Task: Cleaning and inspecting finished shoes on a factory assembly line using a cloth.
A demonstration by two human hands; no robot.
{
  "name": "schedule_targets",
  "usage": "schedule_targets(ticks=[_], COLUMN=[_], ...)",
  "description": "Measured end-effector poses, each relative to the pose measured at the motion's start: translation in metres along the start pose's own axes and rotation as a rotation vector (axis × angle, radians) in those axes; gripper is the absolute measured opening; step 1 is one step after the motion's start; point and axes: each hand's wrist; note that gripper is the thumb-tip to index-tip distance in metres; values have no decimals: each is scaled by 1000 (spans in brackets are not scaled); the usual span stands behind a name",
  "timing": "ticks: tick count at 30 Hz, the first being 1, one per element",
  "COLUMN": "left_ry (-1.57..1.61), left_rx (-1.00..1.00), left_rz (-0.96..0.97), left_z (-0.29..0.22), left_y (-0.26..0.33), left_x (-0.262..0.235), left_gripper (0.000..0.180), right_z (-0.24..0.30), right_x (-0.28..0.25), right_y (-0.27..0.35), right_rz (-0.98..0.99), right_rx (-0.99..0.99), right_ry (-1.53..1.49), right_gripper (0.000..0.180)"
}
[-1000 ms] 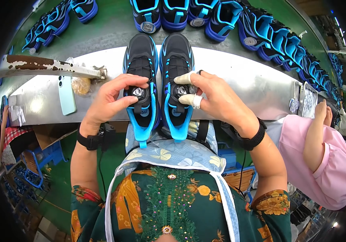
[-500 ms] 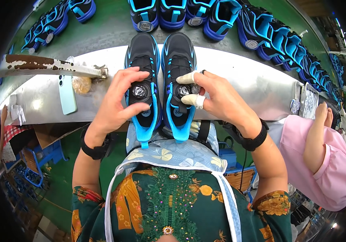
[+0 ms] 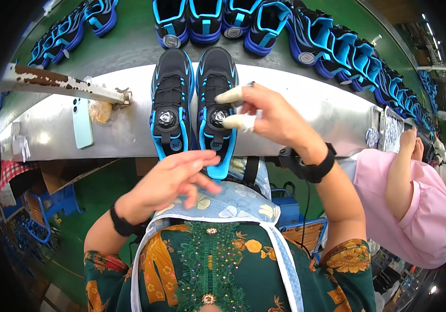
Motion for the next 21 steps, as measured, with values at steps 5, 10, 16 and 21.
schedule_targets(ticks=[5,10,16,21], left_ry=[322,257,275,286], left_rx=[149,217,214,202], left_rz=[-144,-144,-152,-102], left_z=[33,35,32,38], left_y=[-42,-49,-48,-48], left_x=[11,14,18,11], left_gripper=[34,30,30,28], right_z=[9,0,-8,-22], right_x=[27,15,-1,-6], right_y=[-14,-26,-21,-20], right_rz=[-47,114,220,154], right_rx=[-168,-107,-164,-377], right_ry=[92,-38,-104,38], right_gripper=[30,25,26,36])
Point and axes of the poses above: each hand's wrist, its own y-axis away from the middle knuckle, its own x-axis out of the palm, z = x × y, and after that the axes turned 7 degrees about x, right-handed
